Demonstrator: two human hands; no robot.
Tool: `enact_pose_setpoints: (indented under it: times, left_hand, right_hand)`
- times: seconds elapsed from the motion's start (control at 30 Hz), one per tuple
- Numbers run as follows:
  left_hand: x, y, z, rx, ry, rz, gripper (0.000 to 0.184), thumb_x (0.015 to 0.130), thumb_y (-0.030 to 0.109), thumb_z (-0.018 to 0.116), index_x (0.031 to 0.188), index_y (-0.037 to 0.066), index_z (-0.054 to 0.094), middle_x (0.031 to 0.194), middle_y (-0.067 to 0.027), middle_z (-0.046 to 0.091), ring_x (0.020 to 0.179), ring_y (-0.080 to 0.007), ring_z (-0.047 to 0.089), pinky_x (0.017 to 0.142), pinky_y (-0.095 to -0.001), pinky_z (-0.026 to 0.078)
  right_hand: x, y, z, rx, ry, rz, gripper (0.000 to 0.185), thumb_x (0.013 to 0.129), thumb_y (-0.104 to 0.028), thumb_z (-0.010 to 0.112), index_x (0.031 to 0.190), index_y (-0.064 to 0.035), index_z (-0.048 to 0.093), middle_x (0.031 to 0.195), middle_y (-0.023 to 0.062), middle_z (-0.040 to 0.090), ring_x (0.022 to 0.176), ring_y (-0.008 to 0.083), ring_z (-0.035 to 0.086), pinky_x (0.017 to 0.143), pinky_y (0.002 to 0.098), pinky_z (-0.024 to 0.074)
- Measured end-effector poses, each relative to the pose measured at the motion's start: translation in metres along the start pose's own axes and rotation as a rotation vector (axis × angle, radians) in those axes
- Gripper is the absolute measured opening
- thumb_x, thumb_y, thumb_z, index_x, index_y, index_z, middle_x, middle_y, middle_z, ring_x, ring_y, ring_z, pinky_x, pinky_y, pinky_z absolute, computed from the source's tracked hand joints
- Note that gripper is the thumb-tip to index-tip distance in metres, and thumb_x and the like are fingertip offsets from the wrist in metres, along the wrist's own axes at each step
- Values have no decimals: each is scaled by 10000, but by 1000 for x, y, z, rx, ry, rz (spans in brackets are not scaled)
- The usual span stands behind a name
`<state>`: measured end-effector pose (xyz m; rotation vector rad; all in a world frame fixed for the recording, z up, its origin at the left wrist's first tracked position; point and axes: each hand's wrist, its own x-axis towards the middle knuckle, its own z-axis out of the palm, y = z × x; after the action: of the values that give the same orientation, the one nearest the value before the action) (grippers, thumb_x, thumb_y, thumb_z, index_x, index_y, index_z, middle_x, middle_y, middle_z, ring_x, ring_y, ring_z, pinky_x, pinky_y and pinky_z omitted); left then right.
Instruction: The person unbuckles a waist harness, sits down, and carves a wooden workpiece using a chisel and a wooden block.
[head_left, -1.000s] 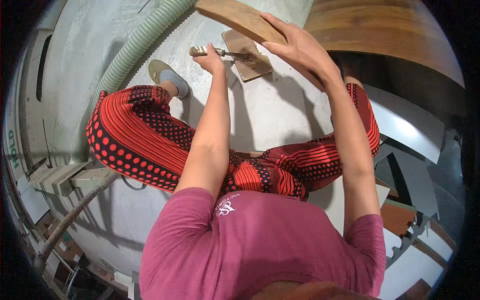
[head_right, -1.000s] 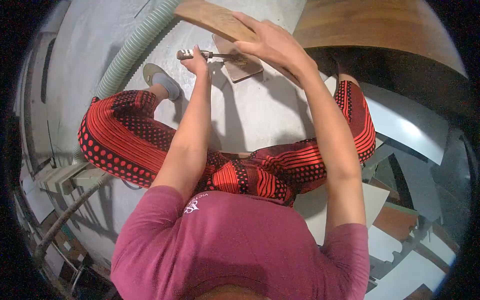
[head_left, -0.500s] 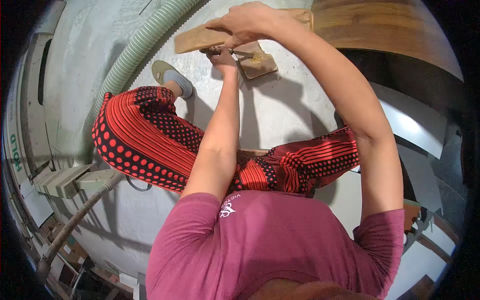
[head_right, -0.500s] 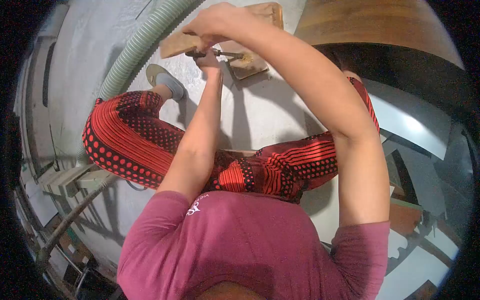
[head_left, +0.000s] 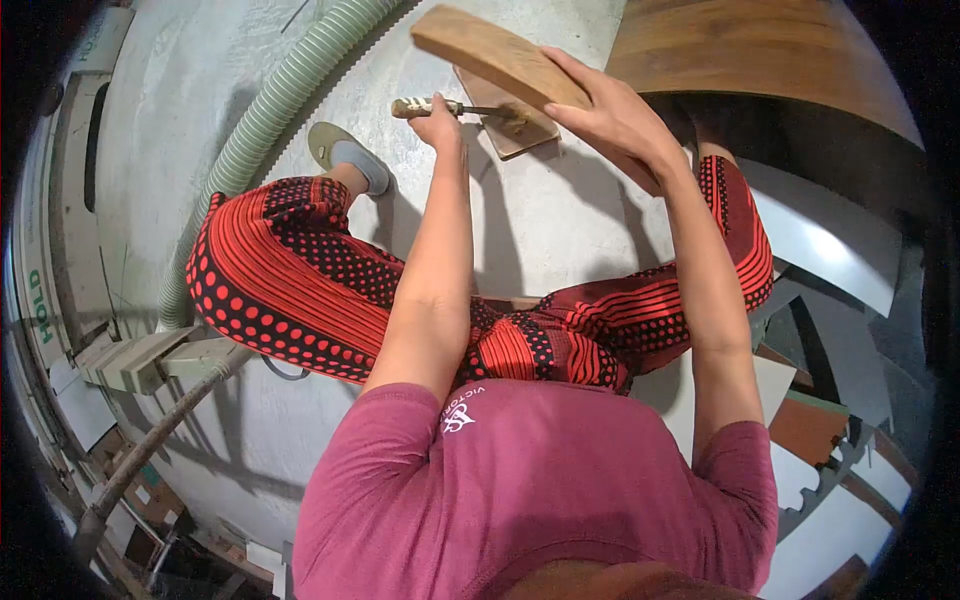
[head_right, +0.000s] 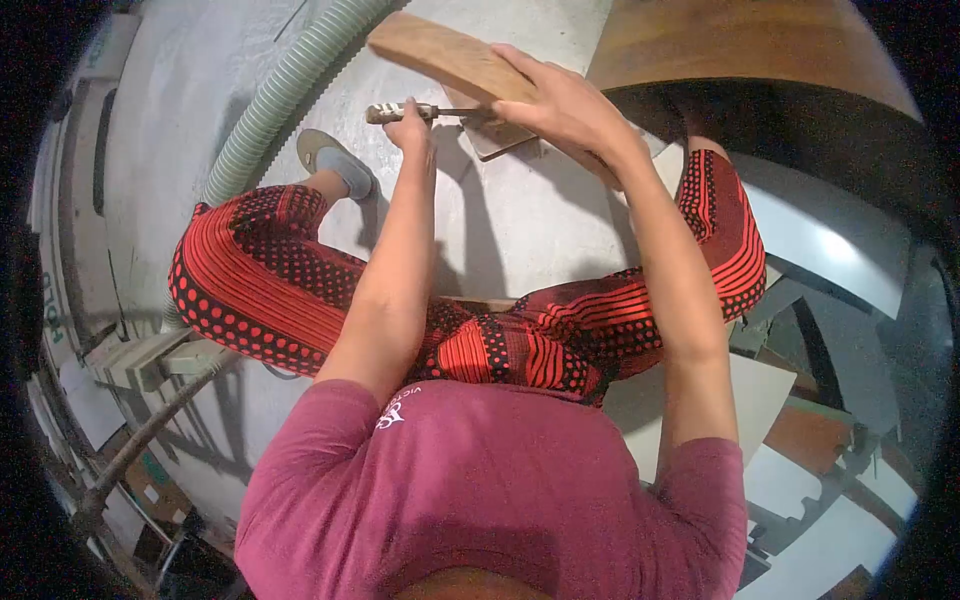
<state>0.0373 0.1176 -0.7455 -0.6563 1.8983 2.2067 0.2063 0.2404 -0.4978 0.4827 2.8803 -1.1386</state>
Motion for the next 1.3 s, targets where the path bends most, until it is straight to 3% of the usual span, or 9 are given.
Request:
enact_pose_setpoints:
  times: [0.07,0.13,0.4,0.43,0.73,0.83,1.0,1.13,1.3]
  left_hand:
    - [6,5,-1,-35,0,-3,430,799,65,673,1105,-20,384,989,-137,572,805,-219,623,588,-350,560]
    - [5,22,2,27,-99,117,447,788,120,687,1119,-39,432,1039,-161,567,890,-246,599,826,-364,468]
    - [-37,55,11,364,-165,414,445,754,157,722,1050,-43,457,969,-215,621,900,-342,616,815,-406,465]
    - [-41,54,12,368,-136,446,434,744,173,746,1022,-23,476,883,-147,628,845,-244,614,792,-361,471]
    - [-54,56,15,348,-147,413,457,740,192,747,1042,-26,483,923,-167,623,871,-300,609,814,-381,454]
    - [-69,65,14,349,-172,415,448,769,173,715,1054,-45,445,963,-220,591,900,-349,583,822,-414,439]
    - [-56,39,19,274,-178,490,485,787,168,711,1108,-68,434,1042,-230,560,967,-356,554,855,-405,425]
    - [-54,26,20,180,-224,603,509,801,186,704,1132,-82,427,1066,-218,557,986,-348,550,873,-400,418]
    - [-61,31,19,170,-163,425,512,813,255,666,1160,-31,422,1135,-186,529,1020,-296,536,908,-390,402]
  right_hand:
    - [-16,11,2,29,154,49,708,747,-387,582,1389,-174,374,1122,249,585,1026,386,566,885,431,432]
    - [-29,13,-4,42,119,143,722,743,-386,597,1392,-163,373,1188,253,553,1079,384,547,913,420,422]
    - [-54,31,0,131,232,273,746,741,-391,616,1398,-146,362,1257,232,523,1170,363,509,983,400,395]
    - [-55,33,2,131,232,277,746,741,-391,616,1398,-146,362,1257,232,523,1170,363,509,983,400,395]
    - [-19,-10,-13,103,213,57,709,749,-381,606,1383,-156,383,1123,256,573,1042,373,568,890,418,432]
    - [-2,-37,-26,66,189,17,702,771,-376,609,1403,-188,367,1266,206,529,1127,344,536,967,374,402]
    - [39,-42,-12,-19,93,-198,688,735,-405,608,1365,-214,408,1071,208,615,994,376,589,849,432,457]
    - [67,-39,0,-382,-151,-52,672,724,-434,606,1349,-259,429,1038,191,633,945,377,612,814,464,483]
    - [66,-46,3,-487,-119,-142,686,703,-375,570,1366,-319,405,975,174,632,849,354,632,761,476,504]
